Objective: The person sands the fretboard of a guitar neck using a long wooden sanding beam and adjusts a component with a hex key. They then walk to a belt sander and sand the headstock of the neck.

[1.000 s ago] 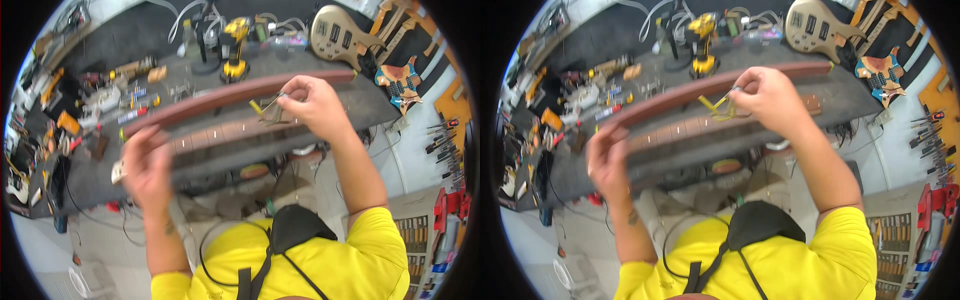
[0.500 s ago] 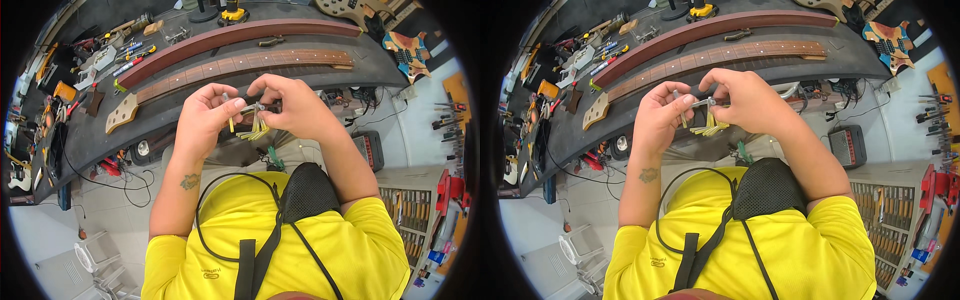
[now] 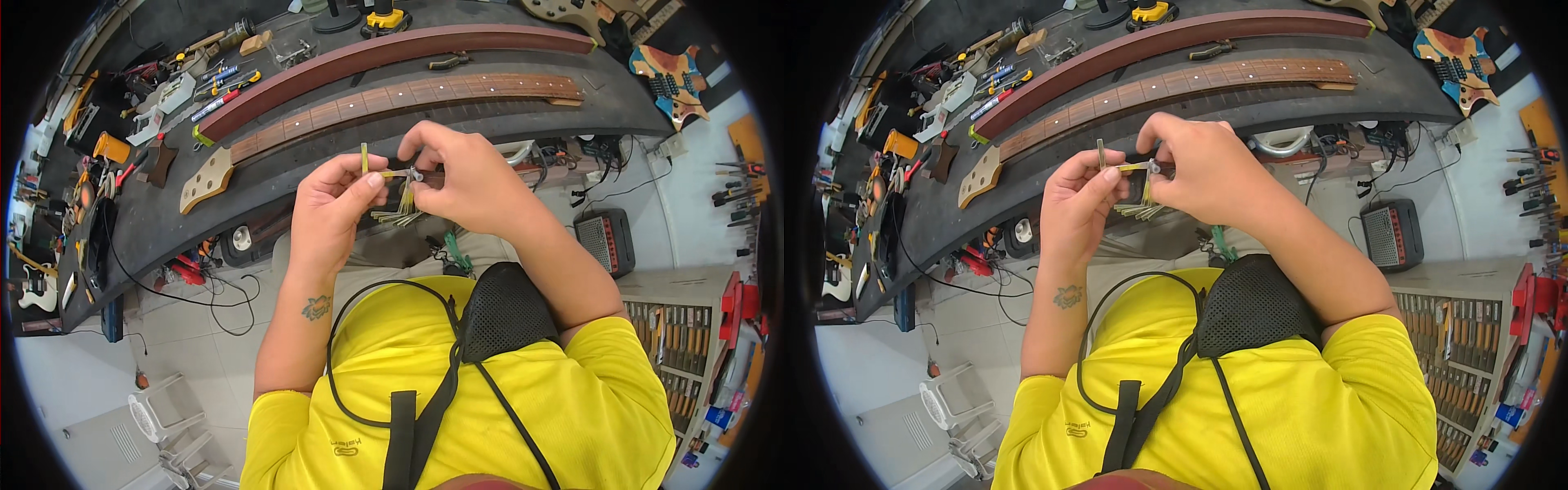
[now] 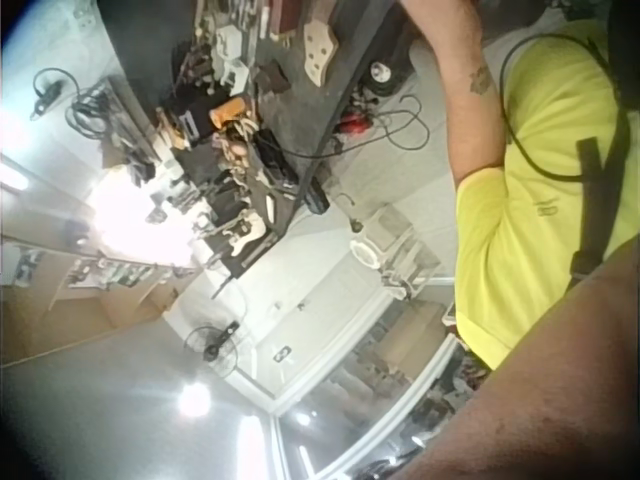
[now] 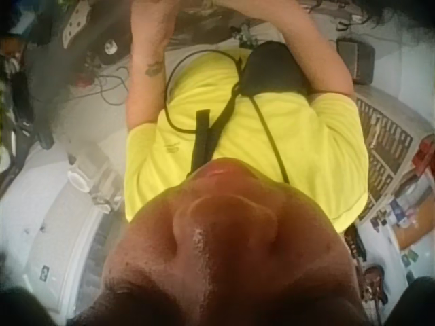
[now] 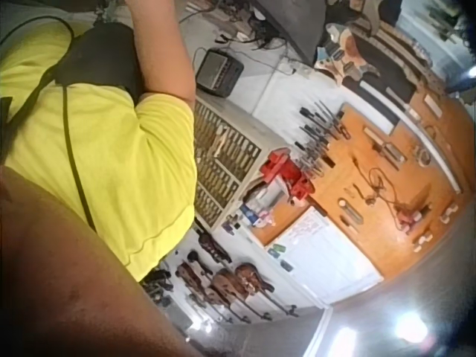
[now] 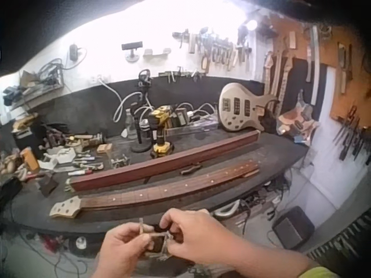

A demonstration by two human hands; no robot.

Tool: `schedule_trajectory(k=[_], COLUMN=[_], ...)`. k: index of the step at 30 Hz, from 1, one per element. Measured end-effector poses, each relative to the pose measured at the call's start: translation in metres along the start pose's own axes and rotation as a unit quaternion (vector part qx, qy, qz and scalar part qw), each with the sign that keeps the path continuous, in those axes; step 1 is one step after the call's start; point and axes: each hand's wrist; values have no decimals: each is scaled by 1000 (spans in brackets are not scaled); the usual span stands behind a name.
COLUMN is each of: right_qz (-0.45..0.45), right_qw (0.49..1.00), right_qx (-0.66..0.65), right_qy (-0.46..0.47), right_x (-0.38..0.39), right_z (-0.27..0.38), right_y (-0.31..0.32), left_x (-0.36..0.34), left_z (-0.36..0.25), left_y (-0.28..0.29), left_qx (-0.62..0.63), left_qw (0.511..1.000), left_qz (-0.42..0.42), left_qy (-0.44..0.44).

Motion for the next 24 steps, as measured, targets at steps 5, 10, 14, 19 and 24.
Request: schedule_trajectory(k=[5,10,14,19,24], right_qz=[-29,-196,-185,-164,-234], right_qw=[988,903,886,877,861], right_qx=[145,319,352,358,344], right_qy=[33,210,237,275,292], right_x=[2,-1,-6,-7,-5], right_z=[1,-1,-13,-22,-19], right_y=[-12,-9,7,26,34], left_x=[2,7,11,13,11], left_z=[-9,-24,-30,-19,2], left_y=[-12,-22,-22,-17,-25], left_qx=[-144,-126,-82,-66,87], left_qw=[987,983,988,993,993], left_qz=[-76,-129,-131,-100,-56], left_qy=[-14,-13,-6,11,65])
Point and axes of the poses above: each hand's wrist, its own x-axis away from the middle knuckle, its own y-axis out of the back of the hand, z = x × y, and after that the axes turned 4 degrees about z, right-handed
